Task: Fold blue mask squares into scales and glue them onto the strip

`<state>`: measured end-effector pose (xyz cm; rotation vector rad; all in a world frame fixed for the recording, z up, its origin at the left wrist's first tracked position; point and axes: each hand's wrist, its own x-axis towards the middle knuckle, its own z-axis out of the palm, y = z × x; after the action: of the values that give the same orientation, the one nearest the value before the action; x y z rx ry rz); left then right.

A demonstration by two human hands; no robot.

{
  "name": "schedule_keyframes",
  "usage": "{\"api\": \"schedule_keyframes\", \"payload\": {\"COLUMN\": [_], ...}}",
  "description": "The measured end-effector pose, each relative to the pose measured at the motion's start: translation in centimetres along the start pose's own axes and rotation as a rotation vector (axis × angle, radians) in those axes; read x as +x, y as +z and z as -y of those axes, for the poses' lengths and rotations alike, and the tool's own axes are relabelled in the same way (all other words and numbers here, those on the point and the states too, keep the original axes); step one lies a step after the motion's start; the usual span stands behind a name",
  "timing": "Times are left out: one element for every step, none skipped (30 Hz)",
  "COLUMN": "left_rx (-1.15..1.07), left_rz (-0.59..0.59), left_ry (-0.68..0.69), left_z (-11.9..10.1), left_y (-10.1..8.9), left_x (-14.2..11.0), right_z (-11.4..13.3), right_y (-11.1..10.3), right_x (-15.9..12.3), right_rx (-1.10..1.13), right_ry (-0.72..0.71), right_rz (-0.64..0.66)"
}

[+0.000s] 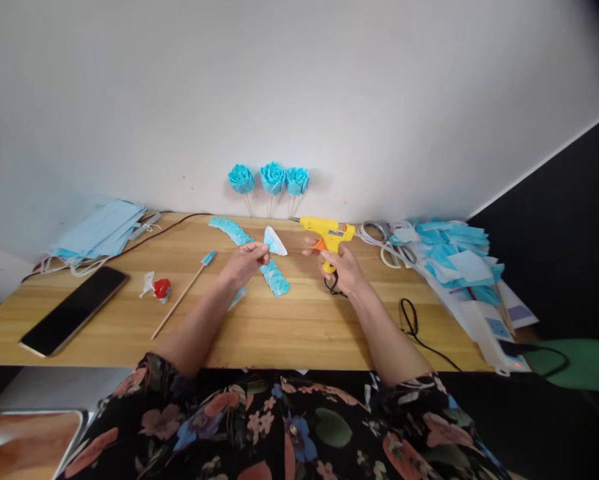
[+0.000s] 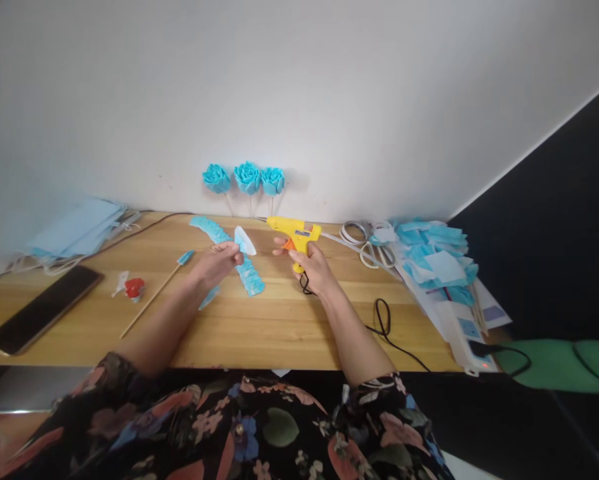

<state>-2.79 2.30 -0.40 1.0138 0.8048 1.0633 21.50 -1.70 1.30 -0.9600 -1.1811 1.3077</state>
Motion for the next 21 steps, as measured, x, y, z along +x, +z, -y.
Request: {"api": "schedule_keyframes", "payload": {"left_rx": [-0.004, -0.004, -0.001, 0.002, 0.001, -0.006, -0.016, -0.025, -0.027, -0.024, -0.016, -0.008, 0.001, 0.007, 0.011, 0.016, 0.021, 0.029, 0.039, 0.049, 0.057], "left_rz": [0.010, 0.015, 0.015, 0.010, 0.005, 0.003, 0.002, 0.004, 0.006, 0.005, 0.003, -0.001, -0.007, -0.013, -0.022, -0.028, -0.031, -0.030, -0.026, -0.021, -0.018], "left_ry": [-0.006, -0.013, -0.018, -0.022, -0.023, -0.021, -0.018, -0.017, -0.016, -0.015, -0.015, -0.016, -0.017, -0.017, -0.017, -0.017, -0.016, -0.016, -0.016, -0.016, -0.015], "left_z": [-0.04, -0.07, -0.08, -0.07, -0.04, 0.02, 0.08, 0.15, 0.21, 0.26, 0.29, 0.31, 0.32, 0.32, 0.32, 0.31, 0.31, 0.31, 0.31, 0.32, 0.32], "left_y": [0.06, 0.09, 0.11, 0.09, 0.05, -0.01, -0.09, -0.17, -0.24, -0.29, -0.33, -0.34, -0.34, -0.32, -0.30, -0.27, -0.25, -0.22, -0.20, -0.18, -0.16], "left_x": [-0.04, -0.06, -0.07, -0.06, -0.04, 0.00, 0.05, 0.09, 0.14, 0.17, 0.20, 0.22, 0.23, 0.24, 0.24, 0.24, 0.23, 0.22, 0.21, 0.20, 0.19], "right_z": [-0.46, -0.73, -0.84, -0.81, -0.69, -0.53, -0.37, -0.24, -0.17, -0.14, -0.17, -0.24, -0.32, -0.40, -0.48, -0.54, -0.59, -0.61, -0.63, -0.63, -0.63], "right_y": [-0.02, -0.03, -0.04, -0.03, -0.03, -0.02, -0.03, -0.05, -0.09, -0.15, -0.21, -0.28, -0.33, -0.38, -0.42, -0.46, -0.49, -0.53, -0.56, -0.59, -0.60], "right_x": [-0.04, -0.05, -0.05, -0.04, -0.06, -0.09, -0.14, -0.20, -0.27, -0.32, -0.36, -0.38, -0.39, -0.37, -0.35, -0.33, -0.31, -0.29, -0.29, -0.28, -0.28], "right_rx": [-0.010, -0.023, -0.033, -0.037, -0.038, -0.036, -0.035, -0.039, -0.052, -0.075, -0.104, -0.135, -0.165, -0.191, -0.211, -0.228, -0.247, -0.267, -0.287, -0.305, -0.321], "right_ry": [-0.009, -0.012, -0.012, -0.013, -0.017, -0.025, -0.038, -0.050, -0.060, -0.068, -0.075, -0.082, -0.087, -0.092, -0.096, -0.097, -0.093, -0.089, -0.084, -0.080, -0.078], "right_rz": [-0.004, -0.003, -0.002, -0.005, -0.005, -0.004, 0.000, 0.011, 0.031, 0.053, 0.075, 0.089, 0.094, 0.088, 0.081, 0.081, 0.089, 0.102, 0.120, 0.136, 0.144]}}
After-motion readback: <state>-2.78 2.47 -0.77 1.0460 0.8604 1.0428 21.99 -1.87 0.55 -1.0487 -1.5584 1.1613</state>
